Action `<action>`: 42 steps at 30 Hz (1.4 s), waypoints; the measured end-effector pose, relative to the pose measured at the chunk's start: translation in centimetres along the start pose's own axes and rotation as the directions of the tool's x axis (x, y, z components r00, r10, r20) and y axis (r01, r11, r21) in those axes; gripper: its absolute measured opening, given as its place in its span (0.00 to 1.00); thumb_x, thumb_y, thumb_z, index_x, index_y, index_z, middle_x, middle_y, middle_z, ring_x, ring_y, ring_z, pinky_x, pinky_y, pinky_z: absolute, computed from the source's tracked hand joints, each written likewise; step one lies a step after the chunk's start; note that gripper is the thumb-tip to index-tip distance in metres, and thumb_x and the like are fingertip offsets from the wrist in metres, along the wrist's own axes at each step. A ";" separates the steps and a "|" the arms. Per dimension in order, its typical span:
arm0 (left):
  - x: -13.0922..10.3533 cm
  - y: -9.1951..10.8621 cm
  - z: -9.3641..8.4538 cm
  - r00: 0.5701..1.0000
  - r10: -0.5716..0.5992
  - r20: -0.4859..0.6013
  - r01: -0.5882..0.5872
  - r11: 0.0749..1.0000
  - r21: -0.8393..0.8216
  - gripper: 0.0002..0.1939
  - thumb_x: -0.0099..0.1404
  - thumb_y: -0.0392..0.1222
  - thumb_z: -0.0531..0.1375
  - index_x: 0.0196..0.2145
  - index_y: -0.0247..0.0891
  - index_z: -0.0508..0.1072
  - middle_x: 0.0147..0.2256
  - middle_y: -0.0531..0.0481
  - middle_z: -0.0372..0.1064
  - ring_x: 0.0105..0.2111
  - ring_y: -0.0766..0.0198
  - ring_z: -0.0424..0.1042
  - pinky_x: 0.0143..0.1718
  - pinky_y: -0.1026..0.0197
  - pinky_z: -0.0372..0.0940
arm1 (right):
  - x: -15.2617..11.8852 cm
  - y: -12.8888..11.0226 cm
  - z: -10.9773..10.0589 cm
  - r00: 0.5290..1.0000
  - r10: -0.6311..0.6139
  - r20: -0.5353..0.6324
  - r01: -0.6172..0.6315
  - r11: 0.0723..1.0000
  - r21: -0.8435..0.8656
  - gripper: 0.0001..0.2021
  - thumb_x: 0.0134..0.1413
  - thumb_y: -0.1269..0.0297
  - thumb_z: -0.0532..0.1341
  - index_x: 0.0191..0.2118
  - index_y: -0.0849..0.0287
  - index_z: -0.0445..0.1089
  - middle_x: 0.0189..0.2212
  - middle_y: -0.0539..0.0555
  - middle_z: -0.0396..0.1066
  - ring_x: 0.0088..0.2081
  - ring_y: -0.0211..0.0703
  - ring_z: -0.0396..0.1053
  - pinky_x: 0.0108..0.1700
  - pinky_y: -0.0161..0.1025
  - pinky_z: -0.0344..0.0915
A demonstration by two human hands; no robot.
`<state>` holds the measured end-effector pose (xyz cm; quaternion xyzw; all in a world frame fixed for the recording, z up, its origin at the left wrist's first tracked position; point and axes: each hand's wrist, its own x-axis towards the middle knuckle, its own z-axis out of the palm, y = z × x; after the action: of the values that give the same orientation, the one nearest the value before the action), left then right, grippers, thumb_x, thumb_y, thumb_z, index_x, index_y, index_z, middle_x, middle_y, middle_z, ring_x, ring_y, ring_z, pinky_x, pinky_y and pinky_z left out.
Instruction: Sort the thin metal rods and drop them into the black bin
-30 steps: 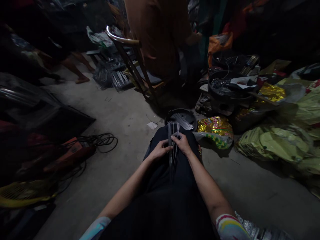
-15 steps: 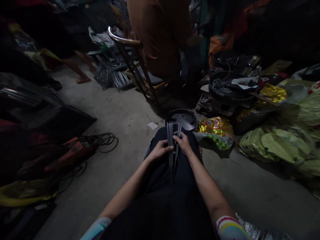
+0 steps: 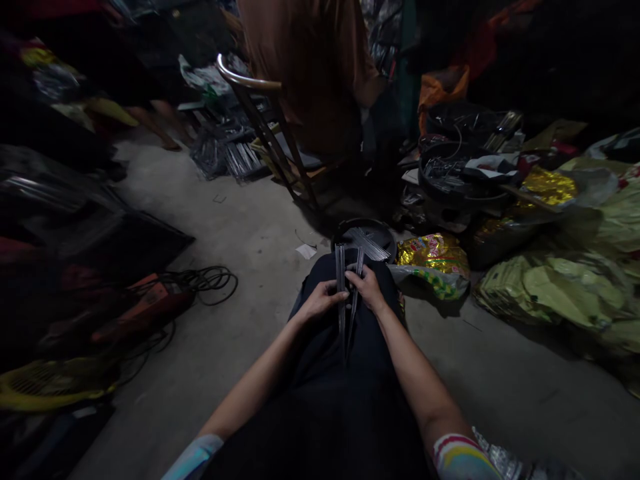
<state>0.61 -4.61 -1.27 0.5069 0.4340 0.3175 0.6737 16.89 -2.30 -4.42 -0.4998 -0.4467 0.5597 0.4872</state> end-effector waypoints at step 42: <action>-1.5 2.0 -1.6 0.967 0.009 -0.255 -0.041 0.992 -0.121 0.18 0.56 0.51 0.66 0.35 0.35 0.69 0.28 0.50 0.72 0.28 0.61 0.72 0.33 0.59 0.68 | -8.6 -2.5 4.0 0.972 -0.023 0.234 0.120 0.906 -0.407 0.26 0.59 0.55 0.58 0.62 0.52 0.57 0.49 0.58 0.68 0.50 0.49 0.69 0.51 0.44 0.65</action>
<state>-1.45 -4.67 0.91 0.4243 0.4894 0.4149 0.6390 13.39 -10.60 -0.50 -0.5094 -0.6263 0.4854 0.3356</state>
